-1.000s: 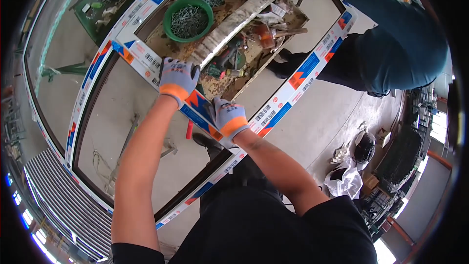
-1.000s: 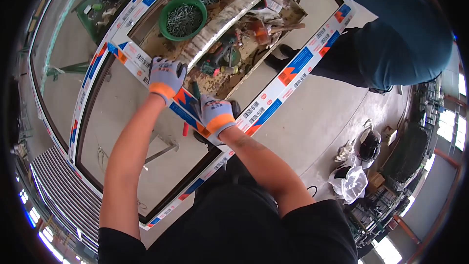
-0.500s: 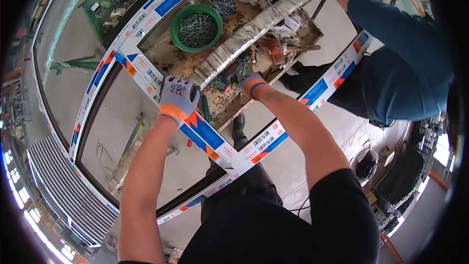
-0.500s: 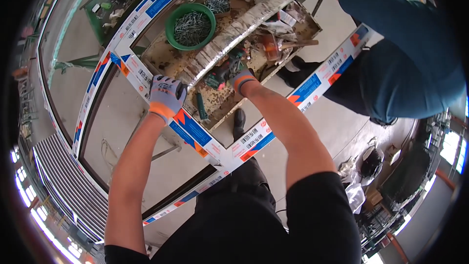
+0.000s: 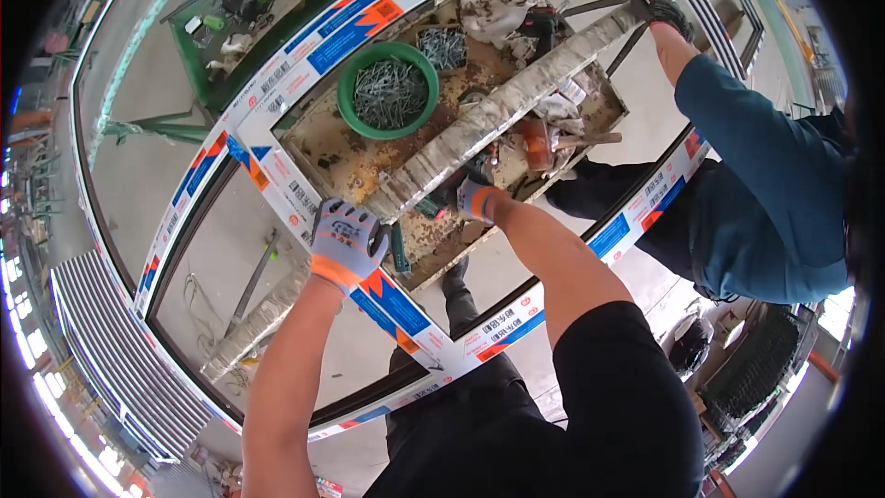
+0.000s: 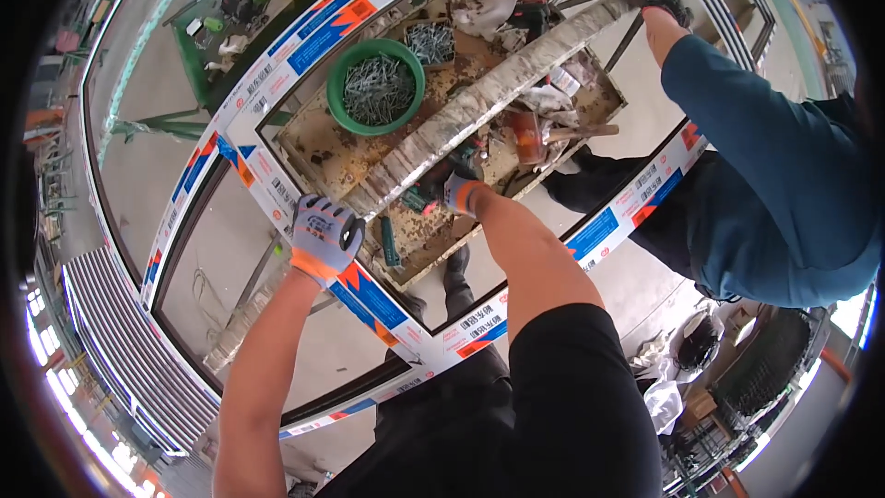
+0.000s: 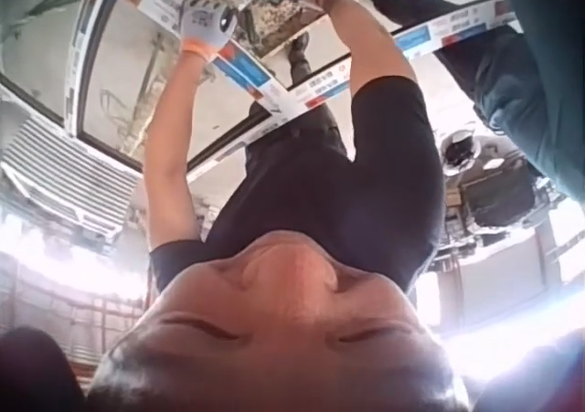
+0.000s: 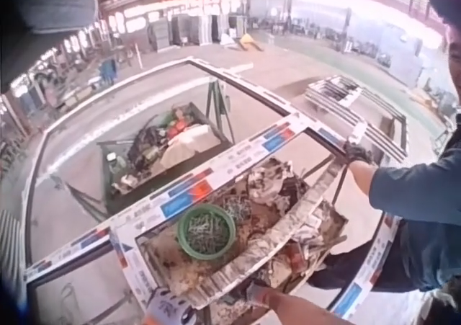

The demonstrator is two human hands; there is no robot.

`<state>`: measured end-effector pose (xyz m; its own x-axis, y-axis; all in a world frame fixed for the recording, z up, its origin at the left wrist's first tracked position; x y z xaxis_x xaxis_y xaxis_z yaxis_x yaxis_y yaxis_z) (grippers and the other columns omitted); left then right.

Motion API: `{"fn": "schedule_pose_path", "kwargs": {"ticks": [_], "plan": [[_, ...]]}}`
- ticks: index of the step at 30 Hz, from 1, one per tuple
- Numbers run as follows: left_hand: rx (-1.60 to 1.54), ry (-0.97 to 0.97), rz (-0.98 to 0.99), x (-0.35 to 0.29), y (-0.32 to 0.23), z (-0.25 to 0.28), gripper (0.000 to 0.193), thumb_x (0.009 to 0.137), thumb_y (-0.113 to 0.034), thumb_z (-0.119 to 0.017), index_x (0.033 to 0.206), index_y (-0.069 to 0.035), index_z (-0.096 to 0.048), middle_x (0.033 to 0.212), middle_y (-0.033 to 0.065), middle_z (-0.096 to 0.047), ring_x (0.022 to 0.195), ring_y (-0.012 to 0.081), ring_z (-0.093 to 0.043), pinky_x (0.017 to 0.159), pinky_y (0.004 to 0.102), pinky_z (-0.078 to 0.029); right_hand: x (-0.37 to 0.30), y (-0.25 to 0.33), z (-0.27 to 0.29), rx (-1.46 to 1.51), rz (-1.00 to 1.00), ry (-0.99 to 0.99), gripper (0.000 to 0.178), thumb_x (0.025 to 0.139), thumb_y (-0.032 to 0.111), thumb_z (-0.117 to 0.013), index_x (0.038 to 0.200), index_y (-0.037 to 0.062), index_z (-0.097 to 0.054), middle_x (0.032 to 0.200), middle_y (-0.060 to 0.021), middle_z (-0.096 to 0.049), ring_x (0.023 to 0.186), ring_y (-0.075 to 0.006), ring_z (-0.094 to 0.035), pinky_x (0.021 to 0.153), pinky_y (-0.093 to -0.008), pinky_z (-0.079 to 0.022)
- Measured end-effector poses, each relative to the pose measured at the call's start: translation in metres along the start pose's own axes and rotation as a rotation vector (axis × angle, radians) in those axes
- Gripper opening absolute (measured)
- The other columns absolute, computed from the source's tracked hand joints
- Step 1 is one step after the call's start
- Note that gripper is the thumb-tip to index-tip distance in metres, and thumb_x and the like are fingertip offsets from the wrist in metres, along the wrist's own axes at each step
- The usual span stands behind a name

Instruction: Assembling and moving metal window frames using an electric drill in an industrial workshop.

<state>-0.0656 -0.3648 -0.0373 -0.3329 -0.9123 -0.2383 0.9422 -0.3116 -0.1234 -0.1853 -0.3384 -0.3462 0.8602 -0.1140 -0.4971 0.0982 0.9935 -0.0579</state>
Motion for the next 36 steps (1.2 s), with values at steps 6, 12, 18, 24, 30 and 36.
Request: {"fn": "schedule_pose_path", "kwargs": {"ticks": [6,12,18,24,30,36], "plan": [[-0.087,-0.19,-0.117,0.025,-0.034,0.007,0.02,0.075,-0.028,-0.066,0.075,-0.009,-0.061,0.078,0.0104,-0.062,0.087,0.0303,-0.057,0.097,0.0459,-0.037,-0.111,-0.038,0.007,0.114,0.157,0.192,0.024,0.078,0.032,-0.062,0.088,0.0193,-0.078,0.089,-0.0033,-0.073,0.086,-0.0256,-0.069,0.068,-0.0457,-0.05],[-0.082,-0.193,-0.158,0.037,-0.047,0.003,0.02,0.076,-0.028,-0.065,0.072,-0.008,-0.061,0.074,0.0098,-0.061,0.081,0.0299,-0.056,0.093,0.0448,-0.037,-0.133,-0.048,0.035,0.337,-0.019,-0.004,0.022,0.081,0.022,-0.059,0.096,0.0131,-0.072,0.097,-0.0098,-0.07,0.094,-0.0319,-0.066,0.078,-0.0424,-0.052],[-0.051,-0.234,-0.166,0.025,-0.05,0.006,0.023,0.079,-0.031,-0.063,0.071,-0.009,-0.06,0.073,0.0095,-0.061,0.084,0.0288,-0.057,0.097,0.0441,-0.035,-0.173,-0.049,0.111,0.945,-0.331,0.142,0.028,0.081,0.015,-0.061,0.108,0.0082,-0.064,0.101,-0.0167,-0.068,0.097,-0.0355,-0.065,0.08,-0.0444,-0.052],[-0.01,-0.235,-0.128,0.012,-0.037,-0.025,0.028,0.079,-0.033,-0.064,0.09,-0.008,-0.063,0.095,0.013,-0.061,0.101,0.0286,-0.055,0.106,0.0461,-0.031,-0.255,-0.076,0.277,0.907,-0.616,-0.507,0.035,0.085,0.031,-0.061,0.113,0.0096,-0.059,0.094,-0.0163,-0.066,0.085,-0.036,-0.064,0.073,-0.0429,-0.052],[0.192,-0.486,-0.202,0.027,-0.046,-0.015,0.039,0.091,-0.043,-0.049,0.094,-0.008,-0.066,0.099,0.0143,-0.065,0.105,0.0309,-0.057,0.108,0.0492,-0.029,-0.39,0.014,0.235,1.069,-1.112,-0.48,0.029,0.092,0.03,-0.06,0.083,0.0032,-0.06,0.065,-0.0172,-0.06,0.057,-0.0382,-0.054,0.056,-0.044,-0.044],[0.061,0.003,-0.06,0.032,-0.035,-0.027,0.042,0.095,-0.043,-0.044,0.09,-0.009,-0.068,0.094,0.0121,-0.07,0.096,0.0243,-0.063,0.096,0.0407,-0.034,-0.375,0.118,0.29,1.234,-1.214,-0.865,0.022,0.098,0.017,-0.05,0.098,0.0002,-0.063,0.063,0.0007,-0.051,0.054,-0.0046,-0.045,0.049,-0.0221,-0.034]]}}
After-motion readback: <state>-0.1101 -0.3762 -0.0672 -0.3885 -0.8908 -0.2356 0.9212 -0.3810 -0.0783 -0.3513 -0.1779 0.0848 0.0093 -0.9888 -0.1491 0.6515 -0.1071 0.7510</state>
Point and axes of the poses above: each hand's wrist, its own x-axis towards the middle knuckle, its own z-axis out of the back of the hand, y = z × x, the point moved 9 cm from there along x, towards the middle knuckle
